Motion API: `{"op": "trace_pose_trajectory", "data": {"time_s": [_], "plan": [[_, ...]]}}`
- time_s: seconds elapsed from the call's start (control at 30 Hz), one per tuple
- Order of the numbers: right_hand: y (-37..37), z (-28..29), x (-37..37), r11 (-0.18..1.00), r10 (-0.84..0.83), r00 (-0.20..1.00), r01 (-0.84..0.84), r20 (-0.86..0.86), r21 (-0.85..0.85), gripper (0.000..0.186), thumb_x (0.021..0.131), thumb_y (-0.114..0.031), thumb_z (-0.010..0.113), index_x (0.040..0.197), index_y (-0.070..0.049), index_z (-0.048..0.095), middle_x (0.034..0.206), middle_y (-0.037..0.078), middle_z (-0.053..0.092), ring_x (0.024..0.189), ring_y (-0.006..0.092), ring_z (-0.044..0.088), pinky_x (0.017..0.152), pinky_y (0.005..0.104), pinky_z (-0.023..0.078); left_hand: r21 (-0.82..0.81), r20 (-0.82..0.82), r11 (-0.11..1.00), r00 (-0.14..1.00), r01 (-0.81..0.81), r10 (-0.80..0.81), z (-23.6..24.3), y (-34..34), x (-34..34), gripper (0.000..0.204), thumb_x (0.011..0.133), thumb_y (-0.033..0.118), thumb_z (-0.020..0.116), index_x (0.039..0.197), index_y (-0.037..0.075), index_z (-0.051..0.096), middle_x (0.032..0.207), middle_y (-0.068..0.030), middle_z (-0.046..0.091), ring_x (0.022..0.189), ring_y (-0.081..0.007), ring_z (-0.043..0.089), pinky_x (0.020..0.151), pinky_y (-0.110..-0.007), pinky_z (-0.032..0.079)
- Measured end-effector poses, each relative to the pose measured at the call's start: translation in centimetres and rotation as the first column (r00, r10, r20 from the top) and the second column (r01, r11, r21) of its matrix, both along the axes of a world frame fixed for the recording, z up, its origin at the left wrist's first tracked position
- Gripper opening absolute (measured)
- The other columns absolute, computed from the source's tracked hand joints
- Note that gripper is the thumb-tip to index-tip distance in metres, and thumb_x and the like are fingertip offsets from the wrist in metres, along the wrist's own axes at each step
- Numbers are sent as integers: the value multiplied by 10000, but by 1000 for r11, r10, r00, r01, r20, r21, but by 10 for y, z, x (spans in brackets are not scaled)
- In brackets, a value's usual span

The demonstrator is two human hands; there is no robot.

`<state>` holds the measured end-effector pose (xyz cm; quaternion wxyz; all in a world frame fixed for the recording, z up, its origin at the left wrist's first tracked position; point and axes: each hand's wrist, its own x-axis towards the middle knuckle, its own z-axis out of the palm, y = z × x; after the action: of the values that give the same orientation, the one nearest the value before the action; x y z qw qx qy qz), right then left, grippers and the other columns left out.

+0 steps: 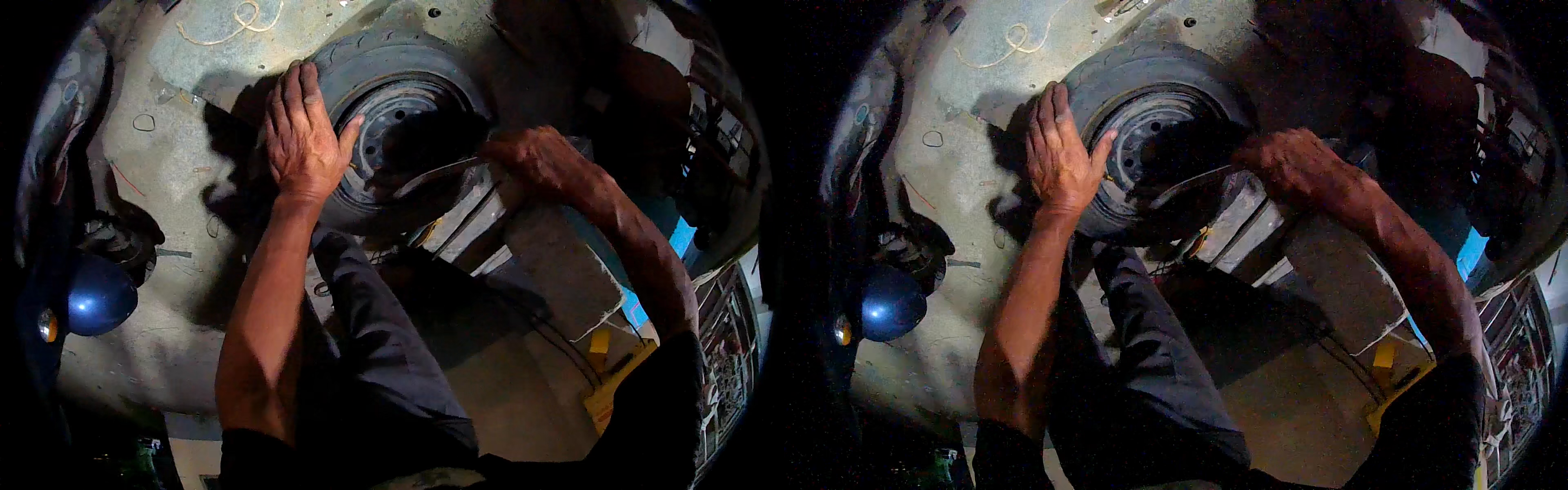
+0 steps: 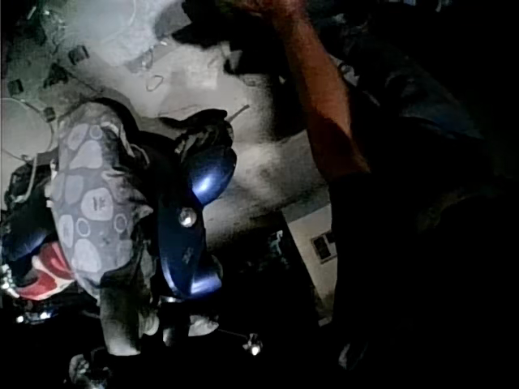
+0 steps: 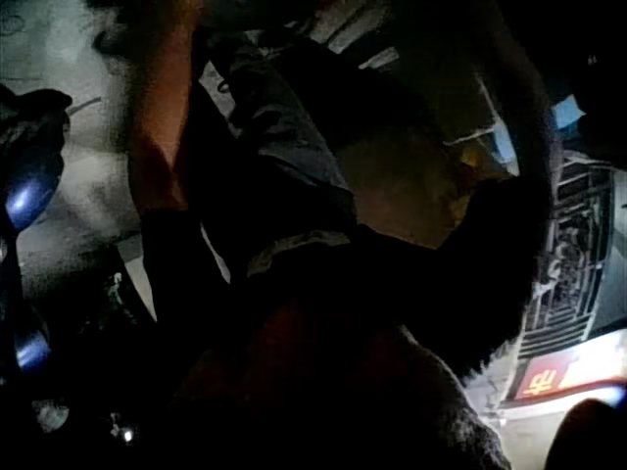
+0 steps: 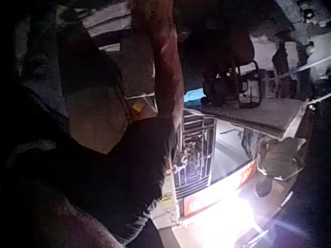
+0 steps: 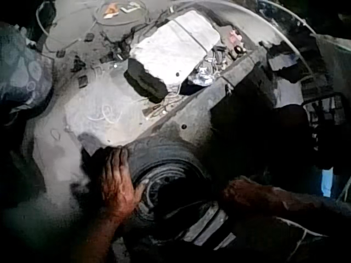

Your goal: The person replaces a motorcycle inner tube by prying the tire bead off the rim with a lever, pulling out the old tube, inserting a new one, and then using the lever to seat the tire bead back onto the rim.

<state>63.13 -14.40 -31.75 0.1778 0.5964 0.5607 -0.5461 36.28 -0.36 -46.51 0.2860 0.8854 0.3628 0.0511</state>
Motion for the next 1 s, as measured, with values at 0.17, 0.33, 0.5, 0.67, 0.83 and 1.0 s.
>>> {"op": "trace_pose_trajectory", "data": {"time_s": [0.17,0.33,0.5,0.67,0.83,1.0], "plan": [[8,-49,-10,947,100,993,-78,-55,313,110,879,-66,570,908,-73,675,825,163,682,777,358,689,698,453,542,34,-23,999,1000,17,-16,-2,-2,-6,962,830,449,777,1530,8,286,1526,-182,372,1372,-385,398,1138,-493,343],[39,-77,-30,948,207,972,-171,-113,267,136,857,-139,579,793,-87,687,805,159,680,790,355,681,694,471,524,58,20,998,1000,11,-12,-5,-3,-6,930,835,440,777,1515,4,316,1511,-179,384,1358,-386,411,1134,-495,349],[46,-42,-59,886,355,935,-336,0,320,83,832,-110,630,789,-61,682,809,172,692,756,351,696,658,433,559,44,21,999,1000,6,-7,0,-1,1,937,835,442,777,1521,15,303,1500,-182,391,1359,-390,403,1133,-500,348],[38,14,-98,934,330,943,-333,-41,-128,176,870,-103,641,1005,7,665,946,192,714,809,339,721,684,402,586,56,-53,998,998,24,-21,-6,-4,-3,972,839,497,755,1547,44,269,1536,-168,348,1342,-393,407,1115,-517,359],[47,32,-101,683,-185,982,107,-29,-722,429,949,-111,579,1373,-48,564,1069,210,711,964,337,718,816,440,579,40,-80,999,996,27,-23,-1,-3,-3,928,858,468,751,1525,15,290,1505,-193,386,1352,-389,403,1131,-497,344],[-64,56,-185,454,-855,498,853,146,-258,463,991,-158,553,1450,-117,509,1270,237,654,1142,385,655,974,461,508,64,-127,996,991,59,-51,1,-2,-6,908,874,467,732,1527,17,289,1522,-186,380,1345,-388,411,1128,-501,349]]}}
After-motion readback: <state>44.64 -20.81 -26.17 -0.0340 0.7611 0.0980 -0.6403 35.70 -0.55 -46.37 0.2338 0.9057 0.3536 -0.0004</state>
